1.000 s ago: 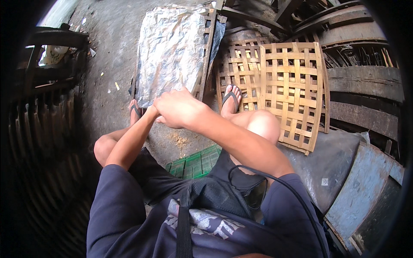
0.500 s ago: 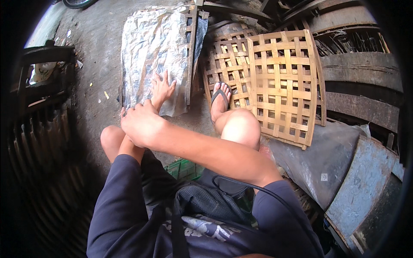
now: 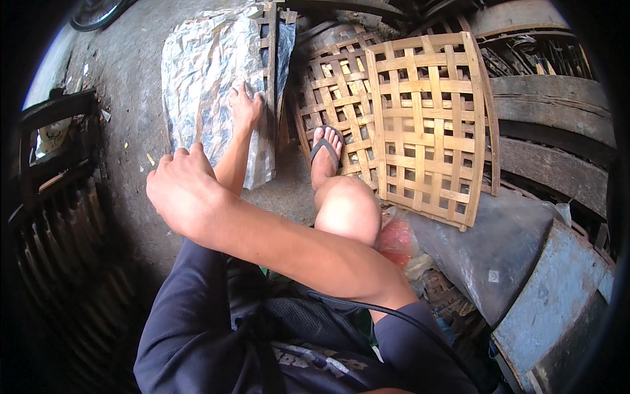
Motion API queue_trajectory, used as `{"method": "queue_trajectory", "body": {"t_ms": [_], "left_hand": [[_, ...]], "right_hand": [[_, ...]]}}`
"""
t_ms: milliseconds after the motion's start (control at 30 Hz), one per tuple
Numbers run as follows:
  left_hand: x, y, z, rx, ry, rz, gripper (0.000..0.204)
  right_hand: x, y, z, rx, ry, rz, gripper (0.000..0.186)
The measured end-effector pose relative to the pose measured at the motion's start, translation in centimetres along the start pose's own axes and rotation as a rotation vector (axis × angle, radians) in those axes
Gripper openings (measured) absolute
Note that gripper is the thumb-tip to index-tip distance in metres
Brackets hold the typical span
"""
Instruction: The person sits on the floor and wraps a translucent plastic sheet around a rectangular wooden lattice tray. They smooth the sheet over the tray, fold the edges, and place the wrapped tray on a stack. The person repeats this process with a second tray.
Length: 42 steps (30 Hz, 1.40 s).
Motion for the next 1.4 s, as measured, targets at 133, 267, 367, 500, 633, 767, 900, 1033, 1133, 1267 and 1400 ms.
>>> {"method": "queue_trajectory", "body": {"t_ms": [133, 267, 367, 500, 633, 767, 900, 1033, 1133, 1267, 1400], "left_hand": [[1.4, -0.8, 0.5, 0.063, -0.064, 0.141, 0.066], [0.1, -0.6, -0.7, 0.087, -0.115, 0.227, 0.068], [-0.6, -0.4, -1.5, 0.102, -0.082, 0.185, 0.067], [-1.3, 0.0, -1.6, 0.067, -0.046, 0.132, 0.061], [-2.4, 0.9, -0.8, -0.009, -0.007, 0.138, 0.051], [-2.5, 1.2, -0.2, -0.019, 0.071, 0.159, 0.040], [-2.9, 1.5, -0.2, -0.009, 0.066, 0.220, 0.035], [-3.7, 1.4, -0.1, -0.002, 0.080, 0.251, 0.040], [-2.5, 1.2, -0.2, -0.188, 0.178, 0.145, 0.043], [-1.0, 0.2, 0.3, -0.051, 0.257, 0.230, 0.045], [-2.8, 0.5, 0.7, 0.047, 0.222, 0.233, 0.043]], "right_hand": [[-0.7, 0.7, -0.2, 0.076, -0.029, -0.004, 0.031], [-0.9, 0.0, -0.7, -0.171, -0.017, -0.016, 0.024], [-1.0, 0.1, -0.8, -0.167, -0.015, 0.001, 0.025], [-1.6, 0.6, -1.3, -0.133, -0.022, -0.010, 0.026], [-2.3, 0.9, -1.5, -0.132, -0.031, -0.009, 0.028], [-2.3, 0.8, -1.3, -0.152, -0.034, -0.019, 0.025], [-2.2, 1.3, -1.2, -0.163, -0.039, -0.003, 0.022], [-2.8, 1.6, -1.3, -0.199, -0.061, -0.028, 0.021], [-2.6, 1.8, -1.3, -0.179, -0.042, -0.025, 0.020], [-3.0, 1.0, -1.0, -0.201, -0.039, -0.018, 0.023], [-3.6, 1.8, -1.1, -0.215, -0.076, 0.005, 0.027]]}}
Point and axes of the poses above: each hand's wrist, its own z-axis towards the middle knuckle, its own y-axis out of the back of the hand, x = y × z, the point moved 4 cm from there along z, towards the middle knuckle, and after that the axes turned 7 degrees about -x, right-handed, at the moved point
